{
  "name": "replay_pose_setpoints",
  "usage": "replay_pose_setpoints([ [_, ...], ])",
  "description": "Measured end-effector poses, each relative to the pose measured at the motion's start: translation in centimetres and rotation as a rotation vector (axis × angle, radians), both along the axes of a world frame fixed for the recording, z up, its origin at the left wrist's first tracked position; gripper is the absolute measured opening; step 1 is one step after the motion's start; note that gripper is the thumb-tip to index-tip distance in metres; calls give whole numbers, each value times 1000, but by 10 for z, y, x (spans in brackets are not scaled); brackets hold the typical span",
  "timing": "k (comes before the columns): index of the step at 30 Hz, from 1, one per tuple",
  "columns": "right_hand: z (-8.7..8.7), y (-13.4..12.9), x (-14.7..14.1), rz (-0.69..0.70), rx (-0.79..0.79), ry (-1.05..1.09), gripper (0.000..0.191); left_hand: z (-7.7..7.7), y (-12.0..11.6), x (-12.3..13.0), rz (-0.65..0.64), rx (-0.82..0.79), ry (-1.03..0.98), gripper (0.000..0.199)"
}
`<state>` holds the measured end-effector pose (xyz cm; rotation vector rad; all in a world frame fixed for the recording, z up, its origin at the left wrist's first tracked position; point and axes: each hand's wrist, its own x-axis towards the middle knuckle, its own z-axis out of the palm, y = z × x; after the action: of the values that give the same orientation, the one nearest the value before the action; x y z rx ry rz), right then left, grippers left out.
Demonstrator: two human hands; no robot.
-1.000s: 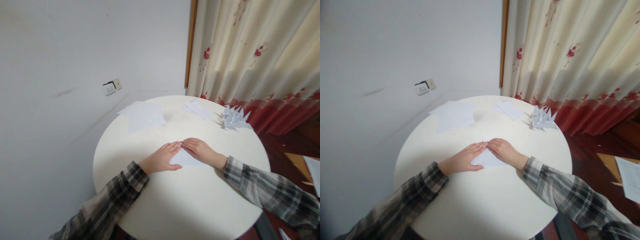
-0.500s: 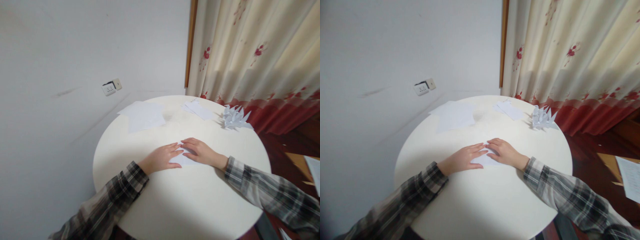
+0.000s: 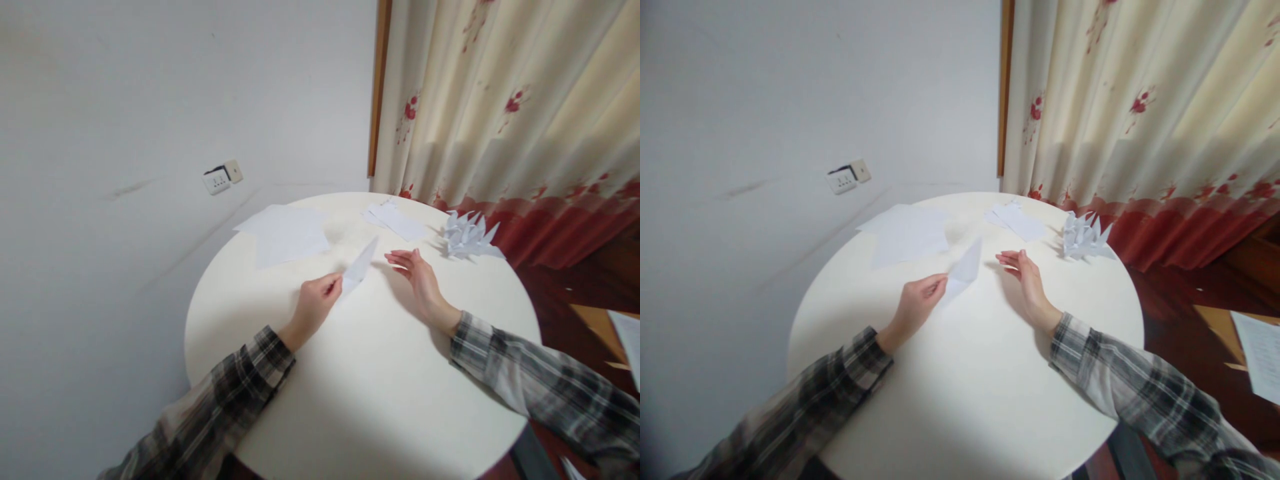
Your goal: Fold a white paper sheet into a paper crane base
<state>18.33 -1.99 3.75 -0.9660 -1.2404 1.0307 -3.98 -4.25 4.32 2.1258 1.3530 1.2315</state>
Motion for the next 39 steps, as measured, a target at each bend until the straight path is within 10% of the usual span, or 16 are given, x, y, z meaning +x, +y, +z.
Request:
replay_pose_setpoints([
  [9,-5,-22,-34,169,-198,109,39,-1,-6,19,-53,-576,-671,27],
  [16,6,-17,-21,66,-203,235,38,3,-1,9,-90,-596,-721,27],
  [24,2,-20,-21,317,-214,78,44,-1,2,9,-307,-810,-728,49],
  [32,0,-25,-25,129,256,-414,25,-5,-9,19,-273,-831,-780,47],
  [39,5,-29,-29,79,189,-493,20,1,-16,25,-332,-905,-859,43],
])
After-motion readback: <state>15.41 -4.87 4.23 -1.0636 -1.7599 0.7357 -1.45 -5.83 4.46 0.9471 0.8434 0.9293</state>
